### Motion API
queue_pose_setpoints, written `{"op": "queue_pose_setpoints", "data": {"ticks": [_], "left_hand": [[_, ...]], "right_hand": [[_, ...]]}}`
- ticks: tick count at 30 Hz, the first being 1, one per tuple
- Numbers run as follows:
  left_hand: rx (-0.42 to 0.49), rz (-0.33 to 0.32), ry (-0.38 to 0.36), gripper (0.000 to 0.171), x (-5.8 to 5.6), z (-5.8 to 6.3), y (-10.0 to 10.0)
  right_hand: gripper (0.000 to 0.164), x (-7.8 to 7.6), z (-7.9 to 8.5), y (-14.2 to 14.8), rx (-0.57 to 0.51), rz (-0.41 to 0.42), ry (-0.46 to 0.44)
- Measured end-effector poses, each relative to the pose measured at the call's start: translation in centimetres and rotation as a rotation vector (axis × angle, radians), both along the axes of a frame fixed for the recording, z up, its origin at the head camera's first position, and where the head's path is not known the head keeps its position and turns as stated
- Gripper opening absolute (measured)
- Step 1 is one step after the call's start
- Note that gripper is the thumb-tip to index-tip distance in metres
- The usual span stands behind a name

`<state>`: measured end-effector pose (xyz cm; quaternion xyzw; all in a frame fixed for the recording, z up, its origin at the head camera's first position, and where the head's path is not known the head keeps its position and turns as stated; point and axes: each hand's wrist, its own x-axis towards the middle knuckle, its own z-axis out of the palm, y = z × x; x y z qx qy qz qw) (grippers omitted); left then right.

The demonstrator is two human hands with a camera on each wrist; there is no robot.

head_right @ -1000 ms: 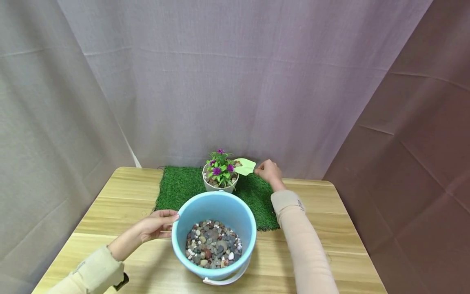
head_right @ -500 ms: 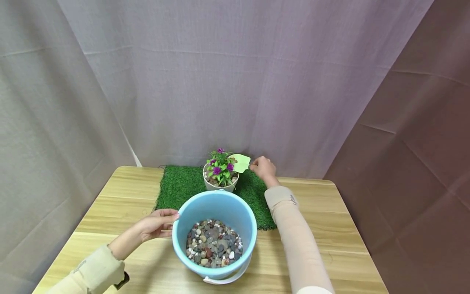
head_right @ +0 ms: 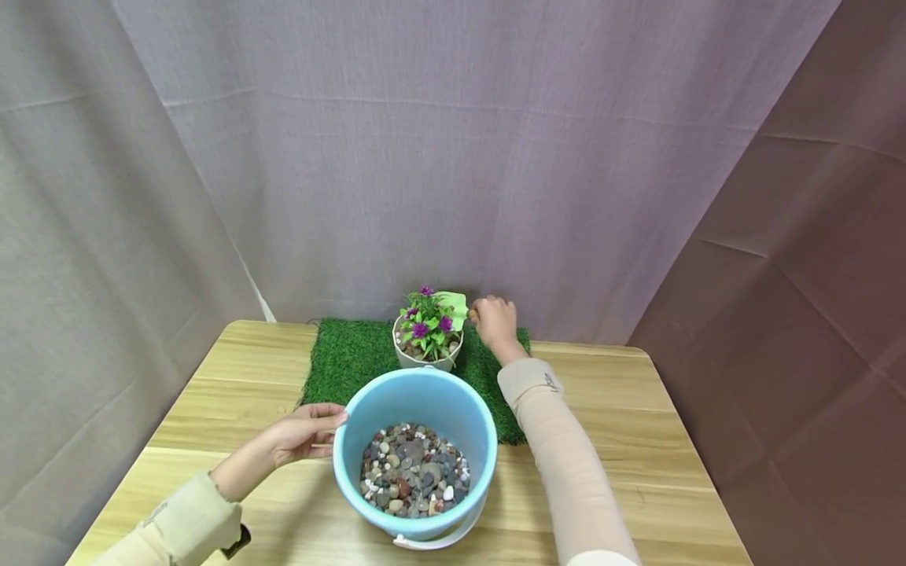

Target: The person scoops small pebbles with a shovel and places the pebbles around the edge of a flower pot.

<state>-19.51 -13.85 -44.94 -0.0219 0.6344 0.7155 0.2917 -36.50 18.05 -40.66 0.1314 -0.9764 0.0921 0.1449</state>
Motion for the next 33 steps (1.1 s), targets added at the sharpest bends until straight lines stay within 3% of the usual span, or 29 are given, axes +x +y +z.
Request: {"op": "queue_pose_setpoints", "data": {"ticks": [8,20,33], "left_hand": [[0.013,-0.006,0.011,0.031,-0.2,-0.1,0.1],[0.011,0.0,0.013,0.033,-0.1,-0.4,-0.1],[0.009,0.005,0.019,0.036,-0.1,-0.5,-0.3]], "right_hand": [[0.02,-0.1,0.5,-0.1,0.068,0.001,0.11],[0.024,0.4,1.3,0.9,-0.004,-0.027,0.129],[0.025,2.1,3.6,2.8,-0.111,-0.057,0.149]]}}
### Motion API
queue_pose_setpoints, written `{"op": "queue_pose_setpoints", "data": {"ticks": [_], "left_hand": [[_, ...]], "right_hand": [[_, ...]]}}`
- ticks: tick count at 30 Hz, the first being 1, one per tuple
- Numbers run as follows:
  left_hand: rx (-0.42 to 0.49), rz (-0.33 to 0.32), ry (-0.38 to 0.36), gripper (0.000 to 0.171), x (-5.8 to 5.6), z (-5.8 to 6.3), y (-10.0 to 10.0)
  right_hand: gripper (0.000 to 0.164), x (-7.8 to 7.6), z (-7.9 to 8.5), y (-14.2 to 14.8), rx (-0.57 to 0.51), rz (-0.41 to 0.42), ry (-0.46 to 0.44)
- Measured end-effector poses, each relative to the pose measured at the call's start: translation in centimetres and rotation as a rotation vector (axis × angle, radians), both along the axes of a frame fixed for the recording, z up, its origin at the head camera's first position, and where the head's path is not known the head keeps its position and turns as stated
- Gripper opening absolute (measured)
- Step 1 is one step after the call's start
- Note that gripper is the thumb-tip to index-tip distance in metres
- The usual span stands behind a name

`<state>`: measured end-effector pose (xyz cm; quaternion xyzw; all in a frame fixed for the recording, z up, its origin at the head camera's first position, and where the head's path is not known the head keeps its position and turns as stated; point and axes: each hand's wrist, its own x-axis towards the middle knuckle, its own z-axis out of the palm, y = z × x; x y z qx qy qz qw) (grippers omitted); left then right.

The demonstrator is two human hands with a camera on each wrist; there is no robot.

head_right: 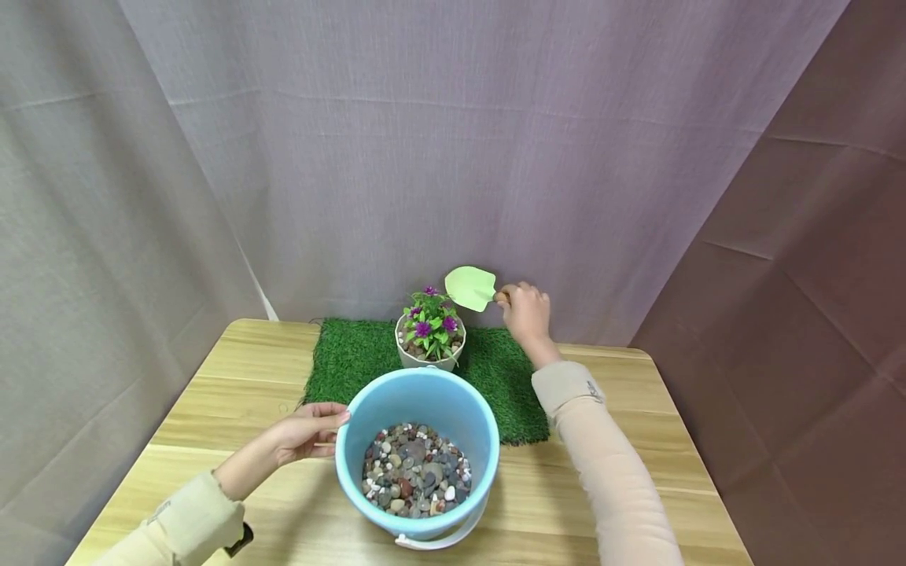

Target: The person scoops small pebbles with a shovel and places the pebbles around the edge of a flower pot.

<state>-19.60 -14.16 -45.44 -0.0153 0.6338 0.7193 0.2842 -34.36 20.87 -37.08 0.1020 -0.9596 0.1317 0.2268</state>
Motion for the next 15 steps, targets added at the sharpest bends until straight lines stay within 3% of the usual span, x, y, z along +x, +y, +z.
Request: {"op": "queue_pose_setpoints", "data": {"ticks": [4,15], "left_hand": [[-0.005,0.0,-0.001,0.036,0.1,0.1,0.1],[0.003,0.005,-0.001,0.033,0.2,0.2,0.4]], "right_hand": [[0.027,1.1,1.0,0.3,-0.03,0.037,-0.005],[0.028,4.4,3.7,0.7,-0.092,0.142,-0.2]]}}
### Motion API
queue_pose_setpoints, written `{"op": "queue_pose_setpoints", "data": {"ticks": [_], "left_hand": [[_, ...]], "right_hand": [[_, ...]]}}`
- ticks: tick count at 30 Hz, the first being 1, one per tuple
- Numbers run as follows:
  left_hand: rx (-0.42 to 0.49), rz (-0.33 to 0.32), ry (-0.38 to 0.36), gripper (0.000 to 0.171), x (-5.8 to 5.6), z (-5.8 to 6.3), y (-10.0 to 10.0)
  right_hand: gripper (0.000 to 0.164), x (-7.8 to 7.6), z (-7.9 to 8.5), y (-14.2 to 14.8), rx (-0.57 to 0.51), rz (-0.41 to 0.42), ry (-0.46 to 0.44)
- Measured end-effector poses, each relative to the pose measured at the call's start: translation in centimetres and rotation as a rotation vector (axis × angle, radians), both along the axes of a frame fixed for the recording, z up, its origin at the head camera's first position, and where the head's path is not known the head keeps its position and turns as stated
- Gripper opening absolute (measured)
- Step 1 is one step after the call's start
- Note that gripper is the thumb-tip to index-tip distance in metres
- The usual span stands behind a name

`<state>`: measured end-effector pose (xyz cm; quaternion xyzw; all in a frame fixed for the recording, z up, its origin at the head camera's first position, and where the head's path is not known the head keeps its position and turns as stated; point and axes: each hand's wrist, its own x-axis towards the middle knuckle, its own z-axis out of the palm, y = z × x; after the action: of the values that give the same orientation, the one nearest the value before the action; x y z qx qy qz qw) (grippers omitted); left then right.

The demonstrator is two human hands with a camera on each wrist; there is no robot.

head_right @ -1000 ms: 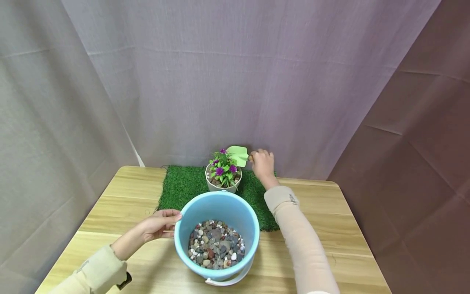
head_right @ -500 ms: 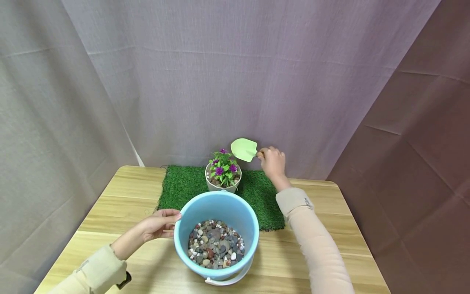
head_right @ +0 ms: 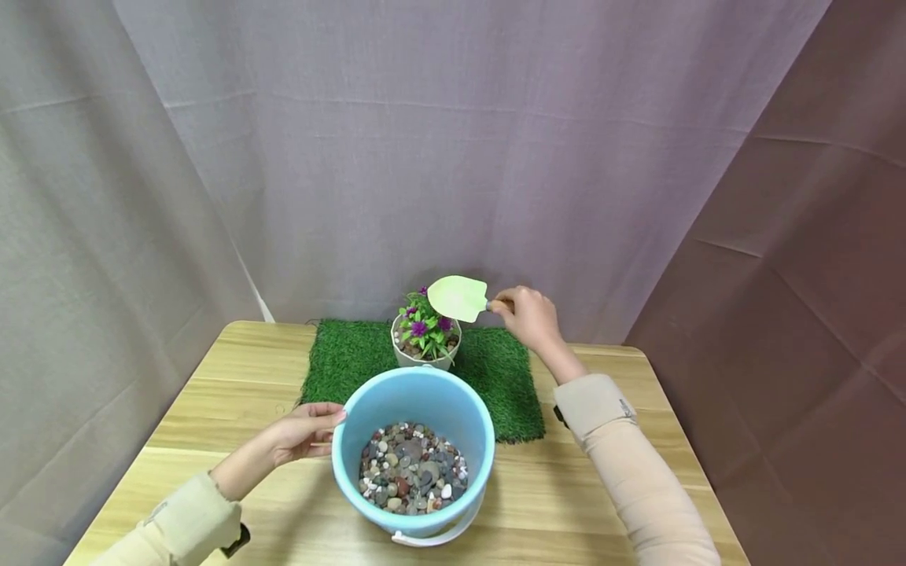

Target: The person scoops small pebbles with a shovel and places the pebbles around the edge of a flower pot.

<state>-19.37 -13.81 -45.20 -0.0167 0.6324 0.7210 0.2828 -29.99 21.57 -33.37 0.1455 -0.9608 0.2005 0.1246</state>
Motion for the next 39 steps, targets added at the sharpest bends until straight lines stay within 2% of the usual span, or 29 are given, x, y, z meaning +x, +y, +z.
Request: {"op": "queue_pose_setpoints", "data": {"ticks": [3,7,12,17,21,25,29,35,39], "left_hand": [[0.011,-0.003,-0.005,0.034,0.0,-0.1,0.0],[0.021,-0.002,-0.008,0.039,0.0,-0.1,-0.1],[0.036,-0.019,-0.013,0.04,0.1,-0.2,-0.3],[0.066,-0.037,-0.033,0.032,0.3,-0.2,-0.4],[0.058,-0.041,-0.024,0.034,0.0,0.0,-0.3],[0.043,-0.038,-0.013,0.042,-0.2,0.2,-0.3],[0.038,-0.037,-0.014,0.043,-0.3,0.3,-0.3],[0.04,-0.046,-0.01,0.041,-0.1,0.4,-0.4],[0.047,-0.04,-0.017,0.038,0.0,0.3,-0.4]], "right_hand": [[0.026,0.9,0.4,-0.2,-0.014,0.069,-0.039],[0.02,2.0,0.3,-0.5,-0.017,0.244,-0.118],[0.016,3.6,-0.5,-1.5,0.072,0.45,-0.216],[0.012,5.6,-1.3,-3.1,0.168,0.569,-0.235],[0.005,7.1,-2.0,-4.1,0.268,0.595,-0.147],[0.036,8.2,-2.7,-4.9,0.375,0.599,-0.036],[0.046,8.8,-3.0,-5.5,0.434,0.589,-0.006],[0.048,9.4,-3.3,-6.0,0.474,0.573,0.007],[0.038,10.0,-4.1,-6.2,0.559,0.552,0.089]]}}
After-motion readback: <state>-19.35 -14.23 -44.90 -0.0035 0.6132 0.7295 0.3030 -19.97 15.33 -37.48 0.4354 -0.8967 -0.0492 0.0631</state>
